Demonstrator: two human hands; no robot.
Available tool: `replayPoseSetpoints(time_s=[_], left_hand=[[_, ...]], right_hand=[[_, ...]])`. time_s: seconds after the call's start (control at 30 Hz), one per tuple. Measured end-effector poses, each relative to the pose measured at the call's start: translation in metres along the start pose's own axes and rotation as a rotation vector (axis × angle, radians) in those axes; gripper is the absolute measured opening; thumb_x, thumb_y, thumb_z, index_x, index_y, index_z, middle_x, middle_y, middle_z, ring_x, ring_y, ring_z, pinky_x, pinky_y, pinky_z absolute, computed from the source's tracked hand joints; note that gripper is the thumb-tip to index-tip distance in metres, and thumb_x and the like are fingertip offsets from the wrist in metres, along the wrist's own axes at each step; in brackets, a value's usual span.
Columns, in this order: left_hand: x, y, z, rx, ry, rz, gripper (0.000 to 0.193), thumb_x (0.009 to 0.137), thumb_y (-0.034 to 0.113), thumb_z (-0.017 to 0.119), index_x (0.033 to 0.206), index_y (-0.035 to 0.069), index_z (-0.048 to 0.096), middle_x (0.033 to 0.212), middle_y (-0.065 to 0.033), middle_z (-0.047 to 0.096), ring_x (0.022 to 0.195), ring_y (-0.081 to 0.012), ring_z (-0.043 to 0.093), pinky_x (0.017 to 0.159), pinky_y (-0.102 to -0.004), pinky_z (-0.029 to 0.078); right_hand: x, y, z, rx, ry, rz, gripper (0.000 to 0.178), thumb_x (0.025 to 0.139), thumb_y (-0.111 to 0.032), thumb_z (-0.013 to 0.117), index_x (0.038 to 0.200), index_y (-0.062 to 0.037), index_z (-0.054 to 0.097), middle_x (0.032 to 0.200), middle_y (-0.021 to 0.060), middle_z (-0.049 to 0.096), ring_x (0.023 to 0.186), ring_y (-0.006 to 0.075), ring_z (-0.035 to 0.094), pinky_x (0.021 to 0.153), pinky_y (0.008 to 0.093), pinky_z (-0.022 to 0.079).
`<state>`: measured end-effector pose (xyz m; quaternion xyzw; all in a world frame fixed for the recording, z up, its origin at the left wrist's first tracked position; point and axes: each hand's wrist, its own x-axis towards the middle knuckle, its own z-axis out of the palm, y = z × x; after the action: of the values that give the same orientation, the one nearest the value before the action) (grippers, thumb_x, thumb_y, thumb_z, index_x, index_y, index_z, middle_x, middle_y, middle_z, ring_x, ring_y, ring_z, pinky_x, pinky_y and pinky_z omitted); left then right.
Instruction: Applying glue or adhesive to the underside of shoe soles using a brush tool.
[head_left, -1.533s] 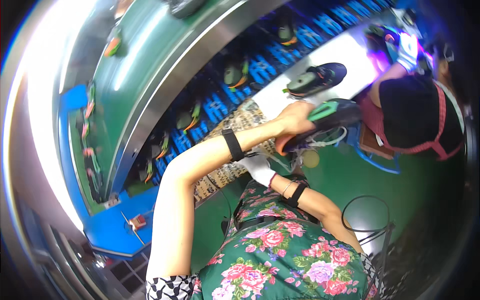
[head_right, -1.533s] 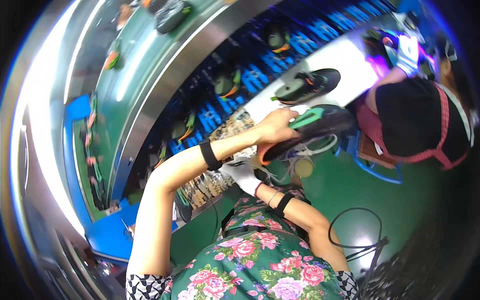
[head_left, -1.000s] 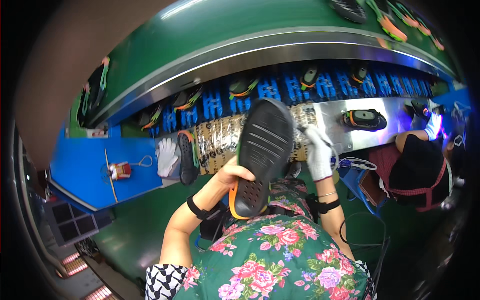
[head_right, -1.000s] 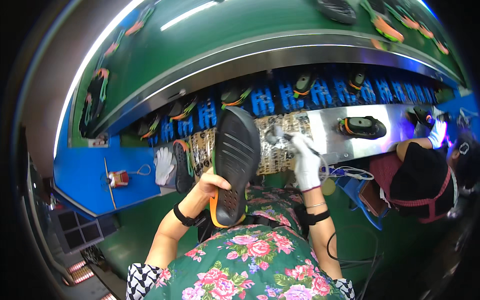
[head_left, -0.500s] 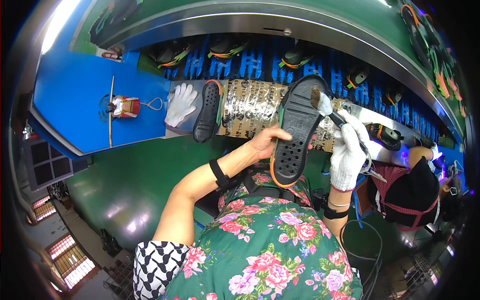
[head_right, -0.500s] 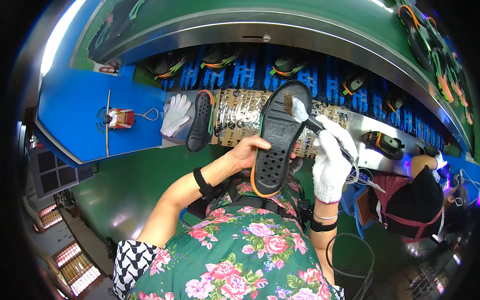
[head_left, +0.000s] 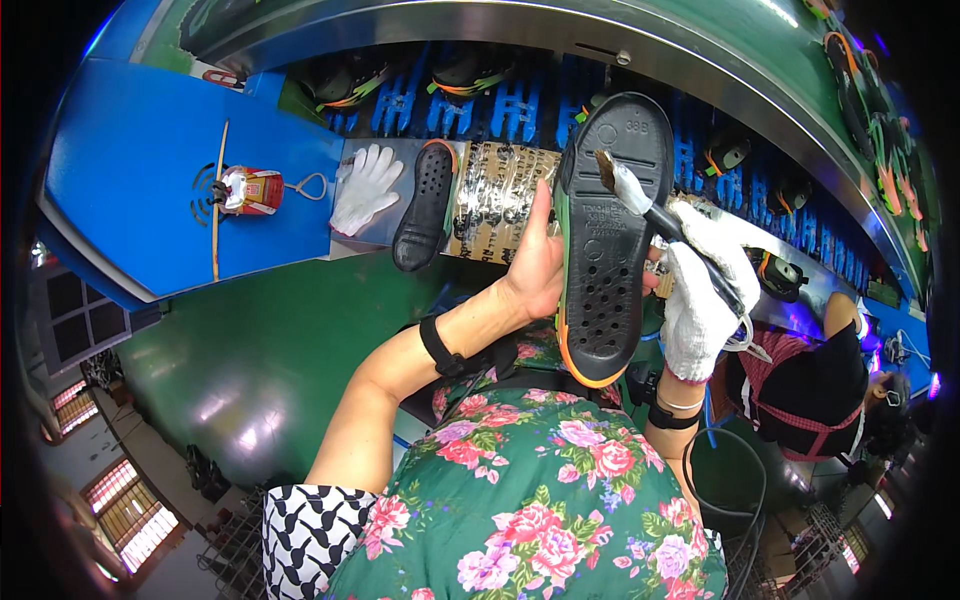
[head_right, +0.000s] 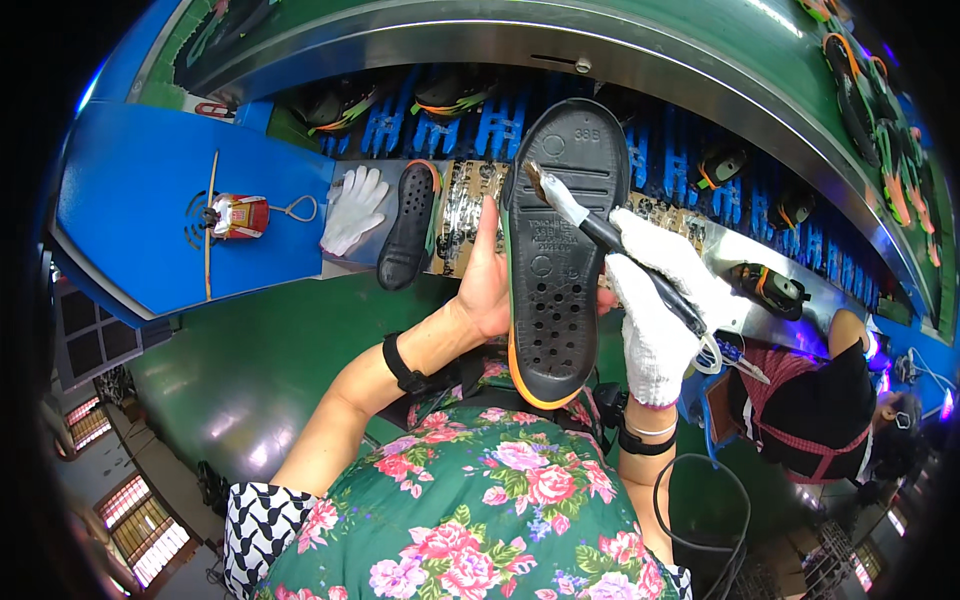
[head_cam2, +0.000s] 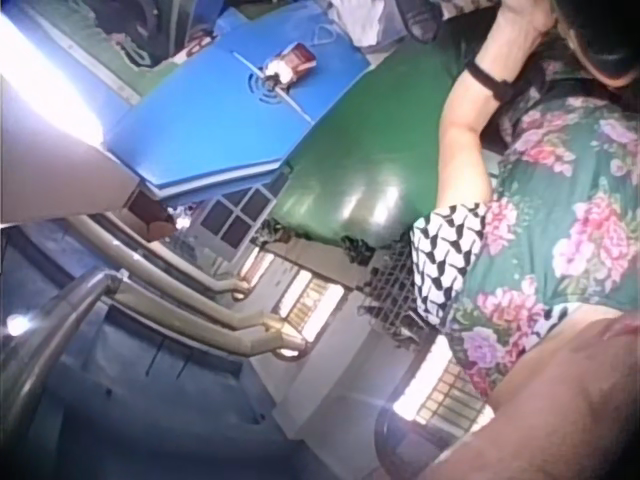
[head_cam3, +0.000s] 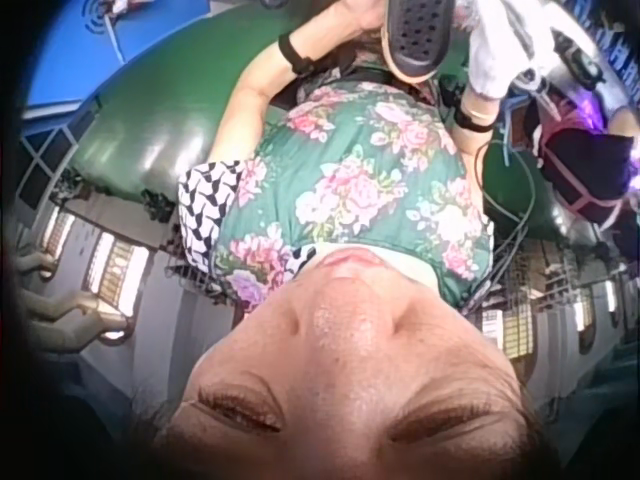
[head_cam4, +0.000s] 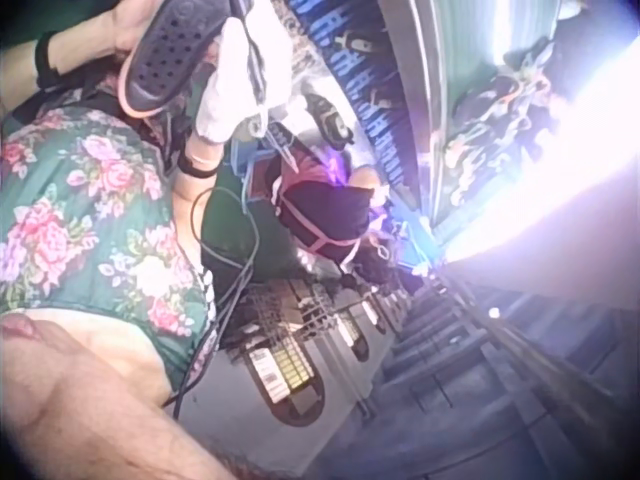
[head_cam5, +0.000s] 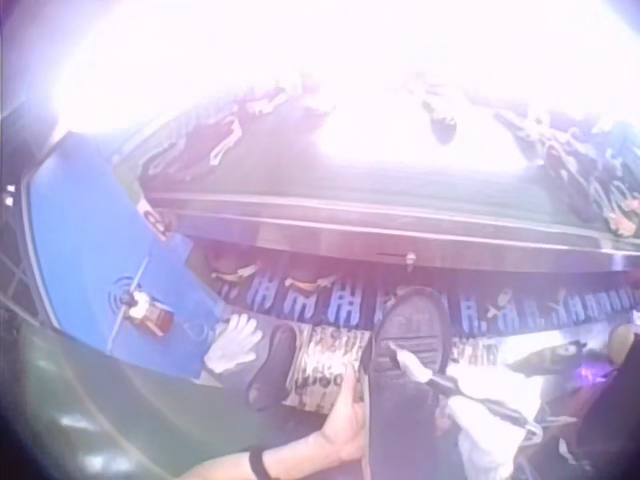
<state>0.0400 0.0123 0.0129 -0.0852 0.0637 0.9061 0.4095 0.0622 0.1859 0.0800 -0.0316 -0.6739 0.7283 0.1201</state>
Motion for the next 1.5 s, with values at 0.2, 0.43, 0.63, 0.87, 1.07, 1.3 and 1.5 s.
replayPoseSetpoints(time_s=[0.2,0.43,0.63,0.87,1.07,1.3,1.5], left_hand=[[0.0,-0.007,0.008,-0.085,-0.074,0.089,0.124,0.075,0.098,0.012,0.146,0.002,0.046,0.132,-0.0274,0.061,0.113,-0.0449,0.065,0.102,-0.0552,0.049],[0.0,-0.008,0.021,-0.04,-0.006,0.258,0.111,0.083,0.093,0.016,0.141,0.004,0.052,0.13,-0.0176,0.063,0.113,-0.0339,0.065,0.102,-0.0497,0.05],[0.018,-0.032,0.017,0.358,0.213,0.39,0.096,0.094,0.082,0.015,0.151,0.009,0.042,0.146,-0.0092,0.053,0.132,-0.0254,0.053,0.112,-0.0414,0.043],[0.016,-0.028,-0.002,0.389,0.084,0.274,0.105,0.088,0.088,0.013,0.149,0.009,0.045,0.141,-0.0104,0.057,0.127,-0.025,0.057,0.109,-0.0402,0.045],[0.021,-0.027,-0.017,0.401,-0.095,0.332,0.097,0.092,0.084,0.016,0.155,0.013,0.036,0.153,-0.01,0.045,0.137,-0.0278,0.046,0.117,-0.0458,0.033],[0.035,-0.03,-0.017,0.452,0.24,0.472,0.099,0.091,0.085,0.012,0.157,0.014,0.031,0.154,-0.0078,0.044,0.14,-0.0263,0.044,0.12,-0.0449,0.031],[0.036,-0.032,-0.042,0.247,-0.028,0.397,0.097,0.091,0.085,0.018,0.152,0.013,0.037,0.147,-0.0082,0.049,0.134,-0.0265,0.049,0.115,-0.0449,0.036]], right_hand=[[0.004,-0.011,0.002,-0.055,-0.022,-0.051,0.022,0.082,0.006,0.071,0.103,0.0051,0.072,0.099,0.0175,0.073,0.076,0.0191,0.069,0.071,0.0282,0.054],[0.028,-0.027,0.005,-0.365,-0.063,-0.576,0.019,0.074,0.007,0.078,0.091,0.0004,0.074,0.087,0.0141,0.074,0.075,0.0193,0.07,0.07,0.0306,0.055],[0.023,-0.024,0.003,-0.51,-0.052,-0.658,0.022,0.072,0.003,0.081,0.093,-0.003,0.076,0.089,0.0121,0.074,0.08,0.0241,0.071,0.072,0.0332,0.056],[0.016,-0.028,0.0,-0.515,-0.064,-0.688,0.024,0.074,-0.002,0.081,0.097,-0.0052,0.077,0.094,0.0109,0.075,0.083,0.0256,0.071,0.074,0.0344,0.056],[0.016,-0.023,0.0,-0.331,0.025,-0.622,0.027,0.073,0.002,0.08,0.099,-0.0037,0.076,0.097,0.0123,0.075,0.084,0.0243,0.071,0.075,0.0345,0.056],[-0.008,-0.013,-0.018,-0.275,-0.034,-0.49,0.027,0.075,-0.002,0.08,0.102,-0.0054,0.076,0.099,0.0105,0.075,0.086,0.0256,0.071,0.076,0.0353,0.056],[-0.01,-0.006,-0.026,-0.193,-0.101,-0.444,0.028,0.076,-0.006,0.079,0.104,-0.0069,0.077,0.101,0.009,0.075,0.088,0.0267,0.071,0.076,0.036,0.056]])
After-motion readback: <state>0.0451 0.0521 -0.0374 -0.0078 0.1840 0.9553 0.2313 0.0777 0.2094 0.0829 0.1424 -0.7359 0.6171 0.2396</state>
